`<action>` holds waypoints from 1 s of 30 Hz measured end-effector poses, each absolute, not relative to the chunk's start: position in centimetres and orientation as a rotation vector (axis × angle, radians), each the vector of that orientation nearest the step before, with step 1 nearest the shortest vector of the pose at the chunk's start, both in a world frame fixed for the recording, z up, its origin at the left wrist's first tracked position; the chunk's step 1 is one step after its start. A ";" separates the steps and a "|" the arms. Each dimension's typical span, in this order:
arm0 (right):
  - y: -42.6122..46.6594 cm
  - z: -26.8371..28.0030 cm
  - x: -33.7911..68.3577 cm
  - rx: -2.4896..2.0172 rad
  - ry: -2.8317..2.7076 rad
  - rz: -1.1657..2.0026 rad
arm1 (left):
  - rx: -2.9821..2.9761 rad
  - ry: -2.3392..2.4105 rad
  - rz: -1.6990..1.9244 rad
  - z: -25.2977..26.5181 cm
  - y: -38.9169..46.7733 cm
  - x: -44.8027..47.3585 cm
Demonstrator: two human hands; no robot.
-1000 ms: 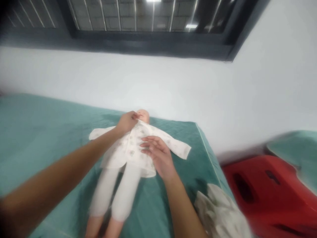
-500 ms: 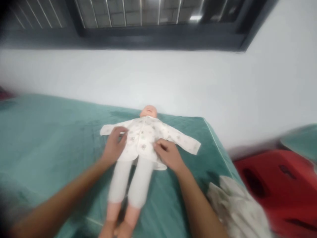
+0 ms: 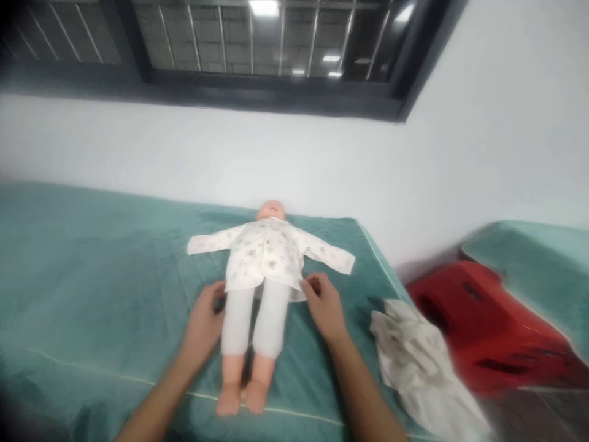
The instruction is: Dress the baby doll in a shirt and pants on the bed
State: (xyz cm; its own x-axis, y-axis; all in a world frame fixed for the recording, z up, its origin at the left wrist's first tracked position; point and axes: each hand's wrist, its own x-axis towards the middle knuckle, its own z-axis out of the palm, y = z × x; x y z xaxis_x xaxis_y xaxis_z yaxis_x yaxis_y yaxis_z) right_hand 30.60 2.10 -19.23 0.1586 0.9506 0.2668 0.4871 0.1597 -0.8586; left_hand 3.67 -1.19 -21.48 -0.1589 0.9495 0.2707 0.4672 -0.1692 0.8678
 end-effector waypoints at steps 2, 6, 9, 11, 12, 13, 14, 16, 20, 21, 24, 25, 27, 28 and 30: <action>0.9 -19.6 30.4 -1.499 -1.490 0.559 | 1.578 1.642 1.256 -21.0 -0.6 3.7; -0.5 -19.7 29.7 -1.551 -1.573 0.485 | 1.521 1.700 1.231 -20.5 0.1 3.8; -0.8 -19.5 29.4 -1.572 -1.643 0.458 | 1.514 1.671 1.303 -20.5 -0.3 3.7; -0.8 -19.5 29.4 -1.552 -1.674 0.452 | 1.501 1.667 1.353 -20.5 -0.7 3.6; -0.8 -19.5 29.5 -1.538 -1.680 0.443 | 1.492 1.676 1.369 -20.5 -0.8 3.6; -0.9 -19.6 29.6 -1.528 -1.677 0.430 | 1.482 1.691 1.378 -20.5 -1.0 3.5; -0.9 -19.6 29.6 -1.523 -1.665 0.416 | 1.472 1.707 1.382 -20.5 -1.1 3.5; -1.2 -19.7 29.7 -1.531 -1.621 0.399 | 1.466 1.725 1.375 -20.5 -1.2 3.5; -1.9 -19.6 29.7 -1.529 -1.550 0.443 | 1.516 1.712 1.479 -20.6 -1.1 3.2; -2.0 -19.6 29.8 -1.511 -1.521 0.462 | 1.491 1.685 1.551 -20.7 -1.1 3.0; -1.8 -19.4 30.3 -1.403 -1.306 0.610 | 1.259 1.517 1.644 -20.5 -0.4 2.5; -1.5 -19.4 30.6 -1.345 -1.183 0.717 | 1.154 1.435 1.618 -20.4 0.0 2.4; -0.4 -19.3 31.0 -1.207 -0.932 0.959 | 0.936 1.221 1.553 -19.9 1.4 2.4; 0.4 -19.2 31.1 -1.135 -0.838 1.062 | 0.842 1.094 1.516 -19.7 2.3 2.6; 2.3 -18.9 31.1 -1.016 -0.752 1.182 | 0.697 0.859 1.404 -19.1 4.3 3.1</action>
